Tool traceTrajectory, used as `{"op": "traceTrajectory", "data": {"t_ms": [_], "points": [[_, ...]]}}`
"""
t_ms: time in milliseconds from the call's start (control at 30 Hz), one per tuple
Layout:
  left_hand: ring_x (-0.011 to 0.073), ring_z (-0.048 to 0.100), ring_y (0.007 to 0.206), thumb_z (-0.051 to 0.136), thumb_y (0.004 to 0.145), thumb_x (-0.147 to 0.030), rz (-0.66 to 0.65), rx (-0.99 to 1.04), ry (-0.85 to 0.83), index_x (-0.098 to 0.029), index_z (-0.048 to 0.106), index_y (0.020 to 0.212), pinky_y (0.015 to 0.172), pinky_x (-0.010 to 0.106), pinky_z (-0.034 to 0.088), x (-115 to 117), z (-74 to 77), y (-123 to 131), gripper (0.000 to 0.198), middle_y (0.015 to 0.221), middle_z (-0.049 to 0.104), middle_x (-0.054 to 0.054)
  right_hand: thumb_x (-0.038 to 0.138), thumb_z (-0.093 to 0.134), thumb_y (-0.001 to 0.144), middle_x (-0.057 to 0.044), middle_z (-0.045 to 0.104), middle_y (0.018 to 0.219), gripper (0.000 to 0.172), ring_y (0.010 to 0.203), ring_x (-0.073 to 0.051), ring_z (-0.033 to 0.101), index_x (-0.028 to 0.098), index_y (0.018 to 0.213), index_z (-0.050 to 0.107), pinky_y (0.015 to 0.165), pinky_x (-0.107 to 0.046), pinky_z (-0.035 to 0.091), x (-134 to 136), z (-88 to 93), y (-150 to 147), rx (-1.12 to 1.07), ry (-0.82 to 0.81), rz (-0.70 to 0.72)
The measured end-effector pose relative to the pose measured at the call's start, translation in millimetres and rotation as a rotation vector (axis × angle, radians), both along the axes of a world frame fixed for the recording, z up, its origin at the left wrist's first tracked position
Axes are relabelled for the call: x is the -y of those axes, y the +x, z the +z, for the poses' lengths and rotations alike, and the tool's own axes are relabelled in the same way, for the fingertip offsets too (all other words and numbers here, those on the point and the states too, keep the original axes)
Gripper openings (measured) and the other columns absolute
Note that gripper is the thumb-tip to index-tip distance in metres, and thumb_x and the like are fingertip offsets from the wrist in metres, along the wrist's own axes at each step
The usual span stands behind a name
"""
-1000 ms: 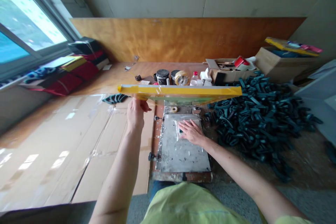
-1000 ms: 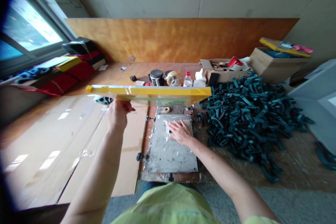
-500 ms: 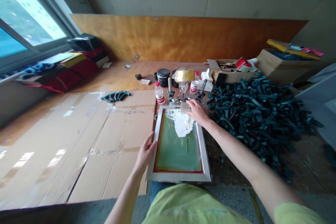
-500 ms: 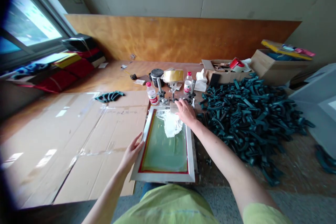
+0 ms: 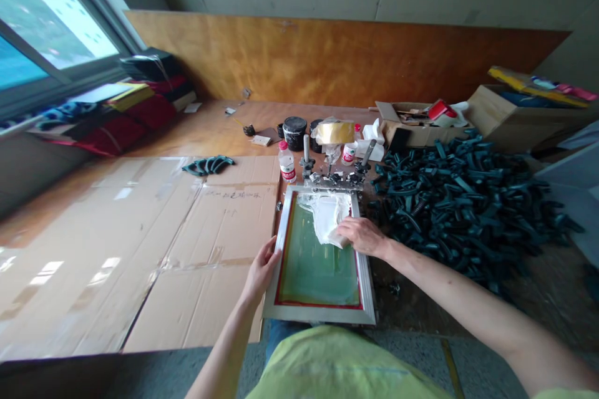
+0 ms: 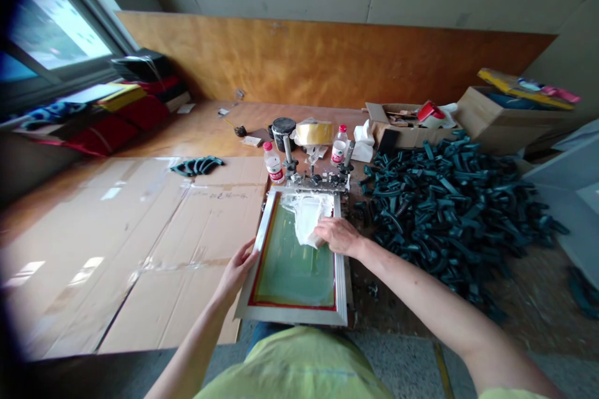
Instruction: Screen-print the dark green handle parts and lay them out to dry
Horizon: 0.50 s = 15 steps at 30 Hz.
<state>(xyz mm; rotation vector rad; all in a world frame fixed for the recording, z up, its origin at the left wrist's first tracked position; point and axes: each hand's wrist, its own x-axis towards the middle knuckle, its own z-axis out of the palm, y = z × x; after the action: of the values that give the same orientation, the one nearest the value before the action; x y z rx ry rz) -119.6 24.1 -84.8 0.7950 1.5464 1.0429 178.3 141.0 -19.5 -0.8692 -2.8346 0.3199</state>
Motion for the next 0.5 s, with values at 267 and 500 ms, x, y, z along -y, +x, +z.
{"op": "traceTrajectory", "data": {"t_ms": [267,500], "points": [[0.0139,0.057,0.058,0.071,0.068,-0.061,0.029,0.008,-0.002,-0.014,0.052,0.137,0.053,0.023,0.044,1,12.0,3,0.085,0.071,0.065,-0.001,0.002,0.051,0.080,-0.008,0.068,0.086,0.024,0.090,-0.022,0.057,0.019,0.085,0.068,0.081,-0.033,0.042,0,-14.8,-19,-0.141,0.132,-0.166],[0.0145,0.060,0.057,0.075,0.065,-0.060,0.055,0.055,-0.029,-0.015,0.052,0.137,0.052,0.024,0.046,1,27.9,6,0.088,0.071,0.067,-0.001,0.014,0.061,0.086,-0.004,0.068,0.087,0.016,0.087,-0.020,0.058,0.022,0.097,0.070,0.083,-0.033,0.044,0,-3.4,-12,-0.175,0.121,-0.142]]}}
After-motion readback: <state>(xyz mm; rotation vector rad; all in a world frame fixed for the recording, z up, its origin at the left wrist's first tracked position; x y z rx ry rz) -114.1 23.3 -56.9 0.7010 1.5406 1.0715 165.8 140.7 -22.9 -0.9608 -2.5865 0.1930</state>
